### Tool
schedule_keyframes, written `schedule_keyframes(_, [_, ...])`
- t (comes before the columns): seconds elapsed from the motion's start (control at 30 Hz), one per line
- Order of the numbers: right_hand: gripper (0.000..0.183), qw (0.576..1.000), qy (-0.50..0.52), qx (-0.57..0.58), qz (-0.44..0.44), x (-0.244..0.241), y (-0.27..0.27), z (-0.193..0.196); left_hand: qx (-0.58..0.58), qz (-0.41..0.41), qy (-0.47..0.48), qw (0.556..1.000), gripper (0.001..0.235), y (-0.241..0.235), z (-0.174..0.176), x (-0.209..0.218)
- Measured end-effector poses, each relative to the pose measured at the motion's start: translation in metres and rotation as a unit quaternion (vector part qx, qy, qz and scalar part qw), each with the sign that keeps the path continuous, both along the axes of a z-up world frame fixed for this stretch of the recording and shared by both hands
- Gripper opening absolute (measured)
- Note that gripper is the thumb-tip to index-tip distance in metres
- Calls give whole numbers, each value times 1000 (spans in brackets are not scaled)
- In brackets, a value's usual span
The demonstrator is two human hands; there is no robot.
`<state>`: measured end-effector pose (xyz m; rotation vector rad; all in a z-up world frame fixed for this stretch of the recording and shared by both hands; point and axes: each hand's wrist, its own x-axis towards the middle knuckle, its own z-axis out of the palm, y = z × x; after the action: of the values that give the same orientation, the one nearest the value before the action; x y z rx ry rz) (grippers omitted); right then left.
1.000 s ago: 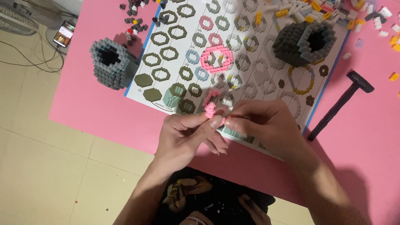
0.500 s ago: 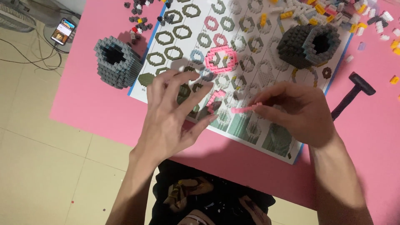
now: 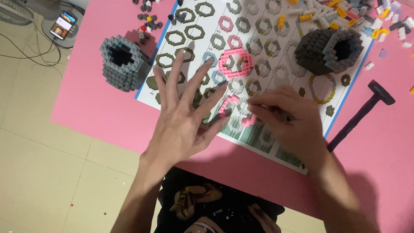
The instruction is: Assembling a small structure using micro building blocks by following a printed instruction sheet on a desk.
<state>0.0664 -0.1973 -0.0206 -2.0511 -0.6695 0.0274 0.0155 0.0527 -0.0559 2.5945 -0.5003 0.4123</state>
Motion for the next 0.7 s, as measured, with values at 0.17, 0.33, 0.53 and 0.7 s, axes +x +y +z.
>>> schedule_keyframes(0.17, [11,987,135,66,-54,-2,-3,9,-69,26,-41,996,35,-19,16,1])
schedule_keyframes(0.33, [8,997,-14,0,-75,0,-10,4,-97,45,-44,993,15,-25,29,-1])
schedule_keyframes(0.53, [16,993,57,76,-72,-1,-10,2,-53,45,-12,998,9,-23,30,-4])
schedule_keyframes(0.7, [7,997,33,-1,-64,3,-10,8,-28,95,-16,995,9,-27,35,-6])
